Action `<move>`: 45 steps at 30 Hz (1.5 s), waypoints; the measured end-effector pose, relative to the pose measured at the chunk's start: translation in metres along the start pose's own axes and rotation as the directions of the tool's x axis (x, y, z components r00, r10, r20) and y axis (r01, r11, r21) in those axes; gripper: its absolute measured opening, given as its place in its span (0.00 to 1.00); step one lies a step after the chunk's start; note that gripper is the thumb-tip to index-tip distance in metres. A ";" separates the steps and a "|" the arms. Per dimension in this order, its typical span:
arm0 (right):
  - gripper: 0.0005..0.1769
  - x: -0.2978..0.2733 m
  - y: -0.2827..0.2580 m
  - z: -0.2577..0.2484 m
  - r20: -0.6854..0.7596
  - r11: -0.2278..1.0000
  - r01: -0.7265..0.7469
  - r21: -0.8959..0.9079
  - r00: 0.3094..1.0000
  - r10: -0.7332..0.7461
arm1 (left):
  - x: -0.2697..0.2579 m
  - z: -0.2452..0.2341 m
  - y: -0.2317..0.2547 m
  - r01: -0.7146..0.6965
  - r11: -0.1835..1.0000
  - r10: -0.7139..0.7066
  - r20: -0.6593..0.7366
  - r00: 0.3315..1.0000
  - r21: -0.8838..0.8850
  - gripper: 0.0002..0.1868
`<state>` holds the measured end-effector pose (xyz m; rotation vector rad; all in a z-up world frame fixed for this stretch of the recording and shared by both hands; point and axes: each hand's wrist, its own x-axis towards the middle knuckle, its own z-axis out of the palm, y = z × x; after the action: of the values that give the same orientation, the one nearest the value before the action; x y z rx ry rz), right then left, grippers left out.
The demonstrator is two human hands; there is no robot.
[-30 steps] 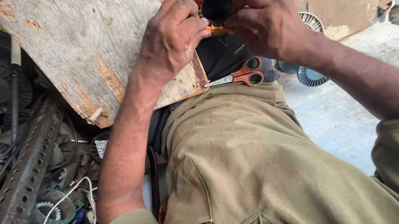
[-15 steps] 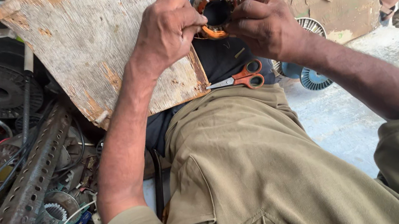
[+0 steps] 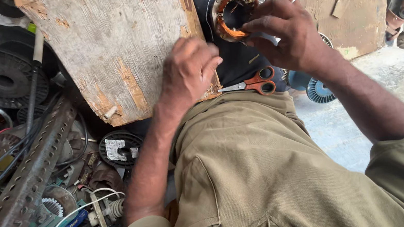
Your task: The person sits on the floor and works on a small motor stator, using a thin white tie to secure copper windings. They repeatedly wrap, pull, and adjust the tie around the stator, occasionally using orange-handled scissors to cut the tie. The person also reaches into a nearby drawer to retrieve additional ties.
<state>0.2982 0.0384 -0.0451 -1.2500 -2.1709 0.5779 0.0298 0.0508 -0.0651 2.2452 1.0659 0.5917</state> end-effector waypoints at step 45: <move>0.15 -0.007 0.012 0.009 0.066 0.989 0.085 -0.120 0.995 -0.078 | 0.054 -0.005 -0.049 -0.347 0.936 0.336 0.129 0.933 0.066 0.13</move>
<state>0.3028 0.0376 -0.0612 -1.2137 -2.3271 0.4605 0.0317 0.1204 -0.0860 2.5318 0.6569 0.5548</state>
